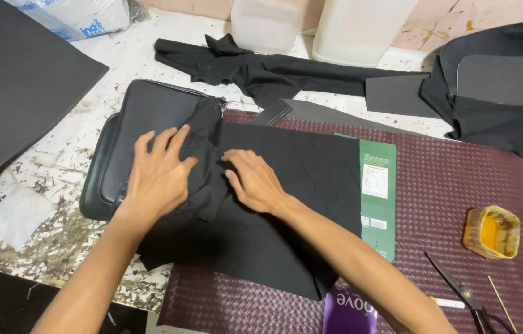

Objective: Marking leather components and applying adhesive for assembly

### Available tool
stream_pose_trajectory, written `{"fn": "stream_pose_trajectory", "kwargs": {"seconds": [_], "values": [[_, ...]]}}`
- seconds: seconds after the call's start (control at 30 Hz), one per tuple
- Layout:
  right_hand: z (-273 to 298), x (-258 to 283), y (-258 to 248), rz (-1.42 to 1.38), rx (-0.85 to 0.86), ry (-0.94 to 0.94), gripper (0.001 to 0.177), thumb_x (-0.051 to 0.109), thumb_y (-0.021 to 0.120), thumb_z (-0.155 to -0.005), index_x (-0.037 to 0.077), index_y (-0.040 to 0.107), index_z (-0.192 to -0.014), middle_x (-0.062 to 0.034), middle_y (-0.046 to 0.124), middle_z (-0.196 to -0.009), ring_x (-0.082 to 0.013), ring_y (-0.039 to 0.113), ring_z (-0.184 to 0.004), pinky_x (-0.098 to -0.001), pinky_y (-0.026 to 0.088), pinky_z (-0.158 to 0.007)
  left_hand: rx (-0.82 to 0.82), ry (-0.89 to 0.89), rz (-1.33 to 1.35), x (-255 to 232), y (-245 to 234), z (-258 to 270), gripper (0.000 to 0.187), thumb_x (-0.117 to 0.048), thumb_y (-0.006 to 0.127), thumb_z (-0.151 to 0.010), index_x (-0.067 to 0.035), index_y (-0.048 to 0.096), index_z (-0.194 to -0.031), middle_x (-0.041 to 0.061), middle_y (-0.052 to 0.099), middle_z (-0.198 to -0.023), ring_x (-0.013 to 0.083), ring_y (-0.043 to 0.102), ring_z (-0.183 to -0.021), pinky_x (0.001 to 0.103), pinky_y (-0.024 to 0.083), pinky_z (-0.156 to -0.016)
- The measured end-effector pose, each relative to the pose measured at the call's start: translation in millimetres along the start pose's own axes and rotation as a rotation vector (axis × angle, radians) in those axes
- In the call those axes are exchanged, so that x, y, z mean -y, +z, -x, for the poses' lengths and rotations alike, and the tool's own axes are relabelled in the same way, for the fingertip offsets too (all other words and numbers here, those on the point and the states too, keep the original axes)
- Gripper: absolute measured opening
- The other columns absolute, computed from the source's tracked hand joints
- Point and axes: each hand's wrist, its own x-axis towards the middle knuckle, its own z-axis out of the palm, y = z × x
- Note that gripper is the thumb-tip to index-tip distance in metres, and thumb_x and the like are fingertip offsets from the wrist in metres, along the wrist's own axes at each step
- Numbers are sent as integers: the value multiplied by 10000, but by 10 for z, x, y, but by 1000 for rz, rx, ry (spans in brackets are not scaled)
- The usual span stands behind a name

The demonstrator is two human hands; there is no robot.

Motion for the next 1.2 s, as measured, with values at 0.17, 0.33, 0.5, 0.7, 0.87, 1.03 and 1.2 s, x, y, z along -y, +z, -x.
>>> {"fn": "stream_pose_trajectory", "kwargs": {"seconds": [0.17,0.33,0.5,0.7,0.87,1.03,1.2], "values": [[604,-40,-331,-34,-59,-117,295,218,465,-1056,55,616,-1250,-142,650,-1224,-349,635,-1146,-453,549,-887,7,103,-318,157,339,-422,257,-259,573,-931,-359,782,-1040,40,499,-1610,220,451,-1440,449,222,-1093],[1290,-21,-608,-38,-123,10,283,199,476,-1042,55,651,-1211,-137,681,-1201,-342,664,-1097,-441,565,-860,-15,69,-421,492,446,-599,317,-312,573,-916,-419,730,-1170,14,428,-1697,213,389,-1495,448,203,-1102],[1620,-12,-389,-70,-217,118,242,133,527,-1011,40,671,-1183,-149,703,-1169,-363,688,-1052,-468,574,-844,85,-16,-212,581,623,-837,588,-533,693,-810,-346,676,-1367,53,481,-1626,273,410,-1464,535,208,-1086],[1762,97,-214,-36,-271,84,236,126,489,-1027,16,648,-1163,-169,690,-1223,-322,670,-1073,-416,495,-899,-23,88,-390,635,818,-1004,610,-553,765,-644,-350,694,-1215,-22,512,-1599,190,482,-1392,479,313,-1006],[1756,94,-217,-63,-304,77,239,130,473,-1045,-5,651,-1131,-172,695,-1171,-324,675,-1042,-421,513,-909,81,-339,155,843,747,-1070,500,-351,786,-789,-122,702,-1225,122,627,-1399,350,517,-1290,514,196,-1025],[1744,101,-237,-52,-292,60,230,123,475,-1045,-4,645,-1133,-178,694,-1165,-329,675,-1015,-422,512,-894,-74,-524,265,1078,1002,-1023,254,-205,809,-822,-180,729,-1061,82,675,-1279,335,536,-1216,505,209,-937],[1768,87,-251,-64,-294,63,236,116,475,-1043,-11,654,-1126,-176,699,-1153,-324,681,-1026,-420,527,-912,-281,-265,207,794,778,-920,172,-109,762,-957,-161,737,-1120,84,662,-1229,311,588,-1153,474,190,-992]]}}
